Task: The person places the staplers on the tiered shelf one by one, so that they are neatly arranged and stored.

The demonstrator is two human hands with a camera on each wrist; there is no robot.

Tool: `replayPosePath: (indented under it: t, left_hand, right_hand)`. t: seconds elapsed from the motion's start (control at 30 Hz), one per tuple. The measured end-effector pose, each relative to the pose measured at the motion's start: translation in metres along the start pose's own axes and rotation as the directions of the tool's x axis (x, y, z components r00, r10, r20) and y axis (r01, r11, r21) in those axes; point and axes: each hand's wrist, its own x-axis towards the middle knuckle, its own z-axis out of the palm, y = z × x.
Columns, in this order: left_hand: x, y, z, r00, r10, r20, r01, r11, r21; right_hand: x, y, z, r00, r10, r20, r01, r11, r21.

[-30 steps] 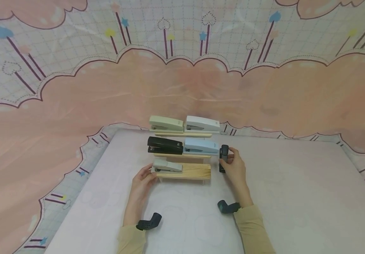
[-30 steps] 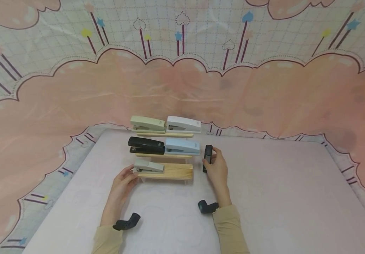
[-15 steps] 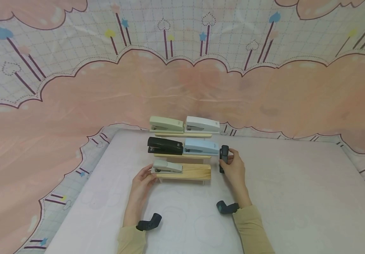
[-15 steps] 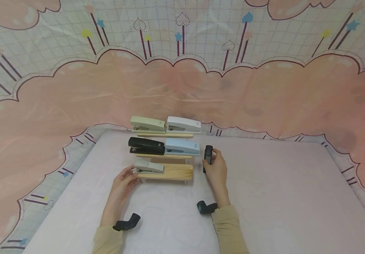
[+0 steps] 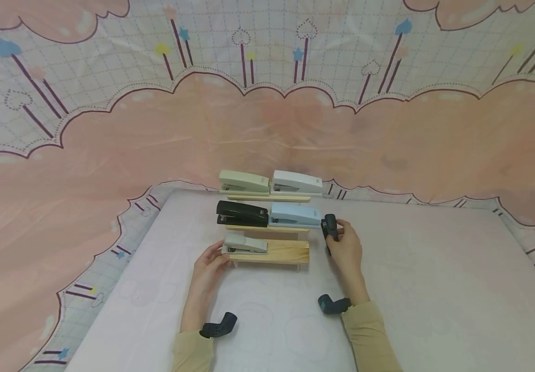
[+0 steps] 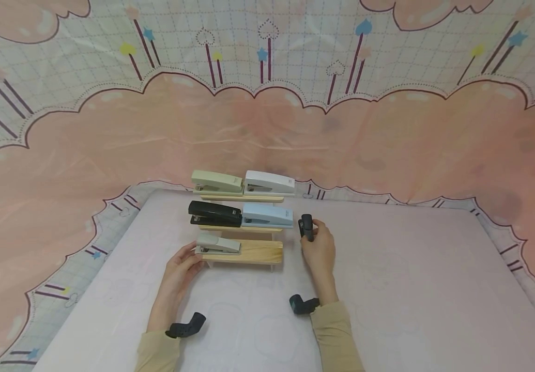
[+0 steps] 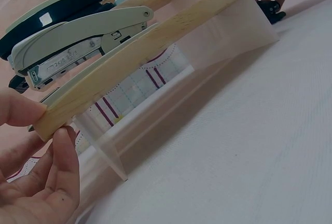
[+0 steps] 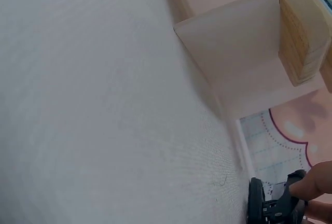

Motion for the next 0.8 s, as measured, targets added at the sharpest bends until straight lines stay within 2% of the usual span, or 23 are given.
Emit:
replayPosePath:
  t: [0.43, 0.8]
  left_hand:
    - [0.000, 0.001, 0.000, 1.000, -0.018, -0.003, 0.018, 1.000, 0.022]
    - [0.000, 0.001, 0.000, 1.000, -0.016, 0.004, 0.016, 1.000, 0.017]
  right_hand:
    - [0.000, 0.005, -0.006, 1.000, 0.012, -0.006, -0.012, 0.999, 0.045]
    - [0.002, 0.010, -0.019, 0.999, -0.002, -0.052, 0.006, 0.998, 0.068]
